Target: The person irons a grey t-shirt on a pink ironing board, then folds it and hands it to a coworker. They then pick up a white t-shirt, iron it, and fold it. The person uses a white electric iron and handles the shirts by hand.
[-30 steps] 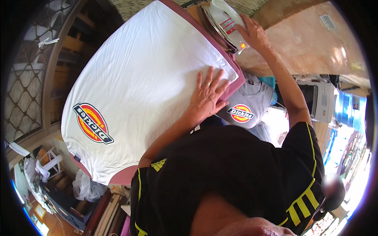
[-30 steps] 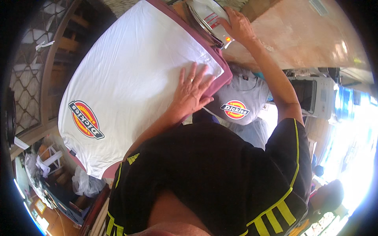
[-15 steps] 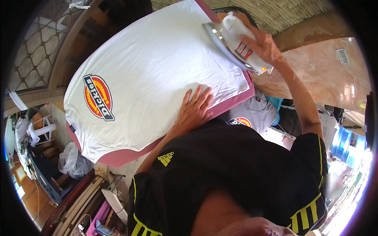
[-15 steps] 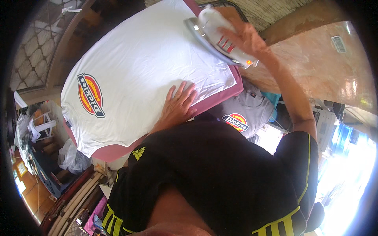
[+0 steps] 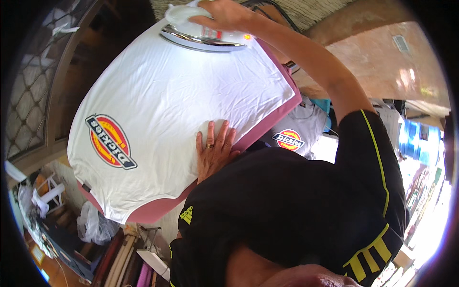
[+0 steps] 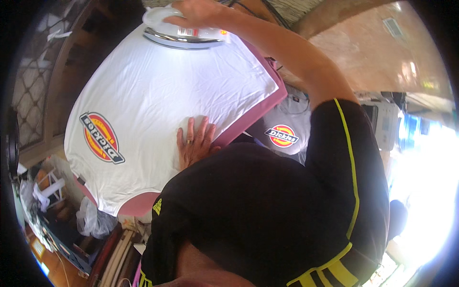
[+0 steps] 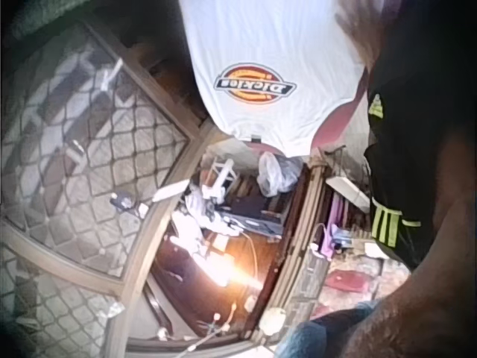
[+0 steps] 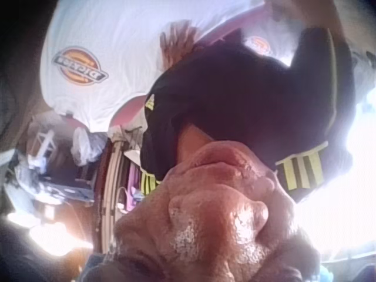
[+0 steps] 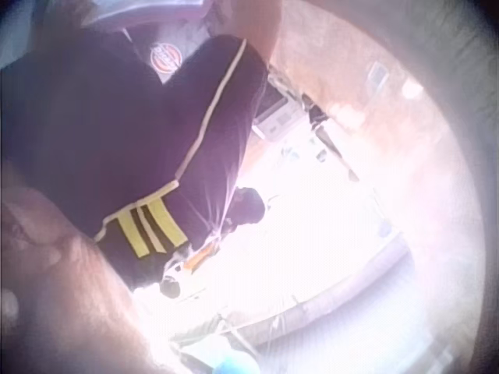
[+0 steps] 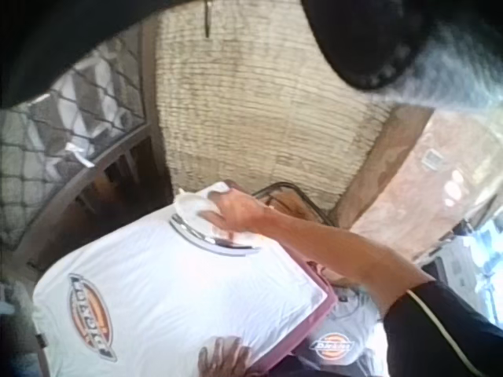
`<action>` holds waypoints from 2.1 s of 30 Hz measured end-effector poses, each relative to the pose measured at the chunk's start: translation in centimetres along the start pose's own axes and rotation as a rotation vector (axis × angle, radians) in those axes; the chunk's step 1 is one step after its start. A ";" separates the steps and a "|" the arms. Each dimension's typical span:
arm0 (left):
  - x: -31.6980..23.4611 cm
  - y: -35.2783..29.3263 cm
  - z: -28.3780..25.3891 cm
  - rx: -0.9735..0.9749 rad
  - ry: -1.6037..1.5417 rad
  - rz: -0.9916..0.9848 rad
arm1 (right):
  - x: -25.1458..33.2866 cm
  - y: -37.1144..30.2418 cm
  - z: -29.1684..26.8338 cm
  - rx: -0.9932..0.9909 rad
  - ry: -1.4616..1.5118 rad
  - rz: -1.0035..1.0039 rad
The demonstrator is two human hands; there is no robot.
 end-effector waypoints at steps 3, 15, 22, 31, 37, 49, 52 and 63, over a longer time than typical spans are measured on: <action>0.0 0.9 -0.2 -0.054 -0.017 0.052 | -1.7 0.2 -0.2 -0.001 -0.004 0.074; -8.3 24.7 6.1 -0.327 -0.571 0.369 | -1.4 1.3 1.3 0.055 0.014 0.120; -10.8 30.9 9.2 0.085 -1.322 0.147 | -1.5 2.2 1.7 0.126 -0.003 0.157; -6.7 11.8 1.9 -0.243 -0.352 0.386 | 1.7 -6.1 -1.0 0.454 0.194 -0.330; -0.1 2.9 -1.2 -0.301 0.022 -0.374 | 2.2 0.2 3.1 0.279 0.070 -0.376; 10.9 -6.9 -6.5 -0.484 0.356 -0.852 | 12.0 2.8 4.9 0.415 0.175 -0.494; 15.0 -8.3 -9.5 -0.610 0.357 -0.821 | 14.5 -2.1 3.4 0.618 0.218 -0.441; 19.4 -10.0 -10.9 -0.651 0.415 -0.871 | 15.0 11.1 5.2 0.381 0.059 -0.275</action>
Point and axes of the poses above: each hand's wrist, its own y-axis towards the middle knuckle, its own z-axis out of the palm, x = y × z, the point moved 4 cm from there along y, towards the middle knuckle, and after that the axes turned 7 degrees about -y, right-handed, at the moved point
